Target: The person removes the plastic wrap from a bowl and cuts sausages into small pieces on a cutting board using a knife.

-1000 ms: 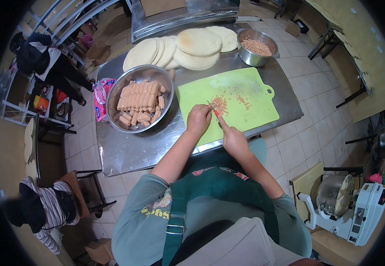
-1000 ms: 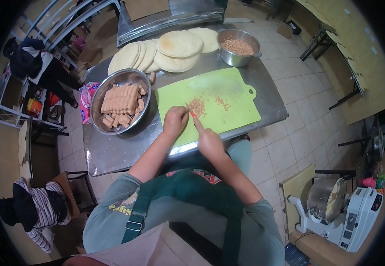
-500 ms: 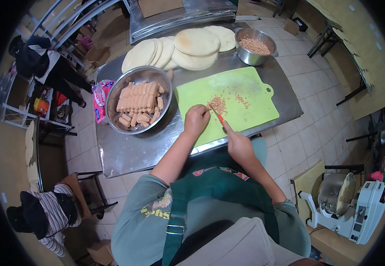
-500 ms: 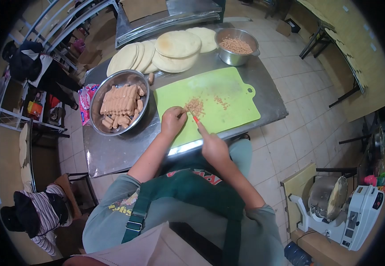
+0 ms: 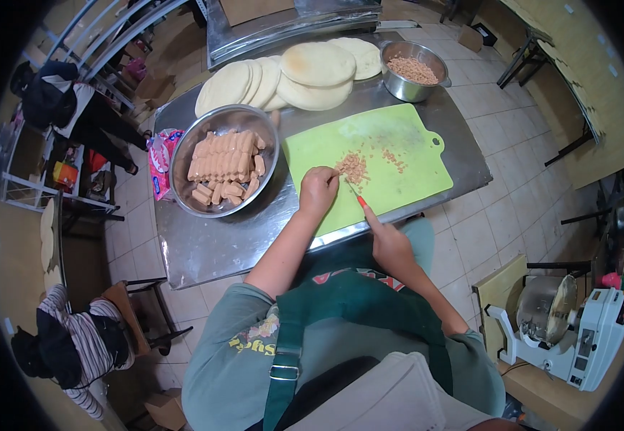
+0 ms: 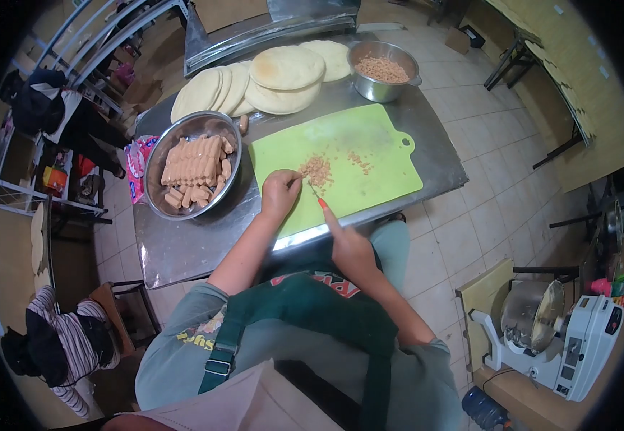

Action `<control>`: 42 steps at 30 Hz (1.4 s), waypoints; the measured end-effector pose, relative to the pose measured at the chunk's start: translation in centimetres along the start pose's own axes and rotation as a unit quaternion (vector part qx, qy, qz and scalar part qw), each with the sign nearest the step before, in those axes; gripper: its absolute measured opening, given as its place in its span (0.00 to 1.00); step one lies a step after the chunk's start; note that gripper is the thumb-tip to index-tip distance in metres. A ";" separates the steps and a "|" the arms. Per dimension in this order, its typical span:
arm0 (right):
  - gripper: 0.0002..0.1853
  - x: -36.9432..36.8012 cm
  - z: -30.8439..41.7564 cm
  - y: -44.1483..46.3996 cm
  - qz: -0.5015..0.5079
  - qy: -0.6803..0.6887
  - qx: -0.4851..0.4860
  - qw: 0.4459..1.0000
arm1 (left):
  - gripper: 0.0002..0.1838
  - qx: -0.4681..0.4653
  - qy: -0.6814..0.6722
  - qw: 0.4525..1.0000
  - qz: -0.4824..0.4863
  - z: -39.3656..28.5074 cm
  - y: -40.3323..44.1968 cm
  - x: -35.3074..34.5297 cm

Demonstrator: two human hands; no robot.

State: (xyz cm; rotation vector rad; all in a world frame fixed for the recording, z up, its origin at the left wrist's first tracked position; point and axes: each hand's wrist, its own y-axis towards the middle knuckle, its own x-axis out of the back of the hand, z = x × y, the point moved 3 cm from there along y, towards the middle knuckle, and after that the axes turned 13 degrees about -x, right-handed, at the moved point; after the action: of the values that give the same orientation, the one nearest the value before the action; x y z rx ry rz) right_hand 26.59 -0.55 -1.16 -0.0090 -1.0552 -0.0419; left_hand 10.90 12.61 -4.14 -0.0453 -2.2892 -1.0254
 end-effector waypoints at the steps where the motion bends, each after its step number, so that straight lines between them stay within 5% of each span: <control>1: 0.29 0.1 -0.2 -0.1 -0.001 0.000 -0.002 1.000 | 0.03 0.013 0.005 1.000 0.011 0.0 0.0 0.1; 21: 0.34 -0.8 1.8 3.3 0.018 -0.056 0.003 0.998 | 0.03 0.015 0.001 1.000 0.001 -0.1 -0.3 0.1; 32: 0.29 0.7 0.6 1.6 0.000 0.082 0.005 0.997 | 0.04 0.034 0.015 0.999 0.017 -0.4 -0.3 0.1; 42: 0.33 -0.6 1.9 3.8 0.023 -0.056 0.015 0.998 | 0.03 0.012 0.009 1.000 0.001 -0.1 -0.5 -0.2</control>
State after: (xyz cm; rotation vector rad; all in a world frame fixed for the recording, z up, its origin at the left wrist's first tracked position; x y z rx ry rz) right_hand 24.80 3.30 -0.75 -0.0078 -1.1674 0.0163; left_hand 10.94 12.20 -4.55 -0.0291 -2.2839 -0.9938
